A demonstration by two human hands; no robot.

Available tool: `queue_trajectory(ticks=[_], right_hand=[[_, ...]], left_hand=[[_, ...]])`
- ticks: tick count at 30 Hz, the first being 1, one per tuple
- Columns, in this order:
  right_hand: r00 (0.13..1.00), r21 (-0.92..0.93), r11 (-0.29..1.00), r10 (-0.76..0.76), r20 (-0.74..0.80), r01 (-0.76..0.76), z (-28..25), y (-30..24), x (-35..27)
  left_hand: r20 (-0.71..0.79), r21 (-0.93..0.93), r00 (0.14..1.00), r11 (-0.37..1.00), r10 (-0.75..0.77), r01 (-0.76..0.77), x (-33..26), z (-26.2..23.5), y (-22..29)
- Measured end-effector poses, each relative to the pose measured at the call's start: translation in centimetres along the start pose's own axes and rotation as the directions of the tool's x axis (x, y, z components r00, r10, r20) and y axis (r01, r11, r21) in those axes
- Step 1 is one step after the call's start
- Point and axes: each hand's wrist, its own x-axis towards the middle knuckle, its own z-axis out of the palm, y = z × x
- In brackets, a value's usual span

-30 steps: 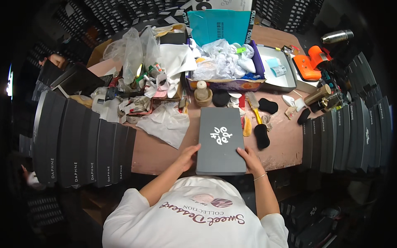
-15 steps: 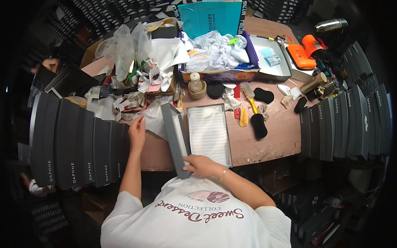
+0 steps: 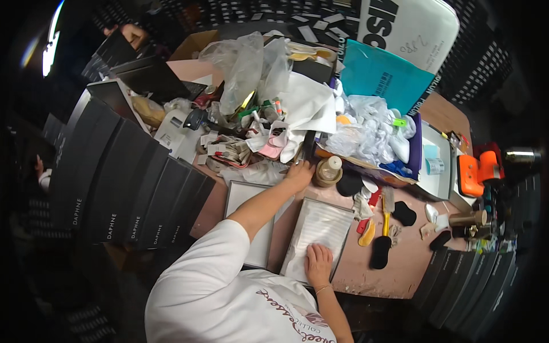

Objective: Inspecting and packing high-heeled shoes into boxes with protective paper.

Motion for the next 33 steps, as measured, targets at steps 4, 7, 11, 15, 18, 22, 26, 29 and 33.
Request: queue_trajectory(ticks=[4, 7, 11, 15, 18, 22, 26, 29, 33], right_hand=[[0.999, 0.009, 0.999, 0.032, 0.034, -0.032, 0.6, -0.2, 0.4], [0.999, 0.015, 0.999, 0.034, 0.032, -0.035, 0.7, 0.0, 0.6], [0.999, 0.013, 0.999, 0.034, 0.033, -0.034, 0.5, 0.2, 0.8], [0.999, 0.007, 0.999, 0.031, 0.036, -0.031, 0.4, 0.0, 0.8], [0.999, 0.007, 0.999, 0.036, 0.03, -0.036, 0.5, 0.0, 0.9], [0.999, 0.013, 0.999, 0.033, 0.01, -0.034, 0.8, 0.1, 0.6], [1.0, 0.009, 1.0, 0.021, 0.013, -0.021, 0.5, 0.3, 0.6], [0.999, 0.005, 0.999, 0.042, 0.017, -0.042, 0.3, 0.2, 0.7], [0.998, 0.026, 0.998, 0.055, 0.007, -0.056, 0.6, 0.5, 0.3]], left_hand=[[0.089, 0.088, 0.988, 0.989, -0.124, 0.116, 1.7, 1.1, 0.2], [0.1, 0.074, 0.972, 0.976, -0.212, 0.205, 2.4, 1.6, 0.8], [0.109, 0.028, 0.949, 0.955, -0.296, 0.295, 3.2, 0.7, 1.3], [0.083, -0.083, 0.926, 0.923, -0.368, 0.375, 3.6, 0.4, 1.2], [0.158, -0.055, 0.922, 0.929, -0.355, 0.367, 3.7, -0.1, 1.1], [0.363, -0.053, 0.891, 0.948, -0.273, 0.313, 3.9, -1.8, 0.7], [0.241, -0.166, 0.847, 0.84, -0.473, 0.516, 4.4, 1.1, -0.1], [0.065, -0.125, 0.85, 0.841, -0.523, 0.527, 4.4, 1.9, 0.4], [0.105, -0.14, 0.838, 0.826, -0.536, 0.546, 4.8, 1.5, 0.9]])
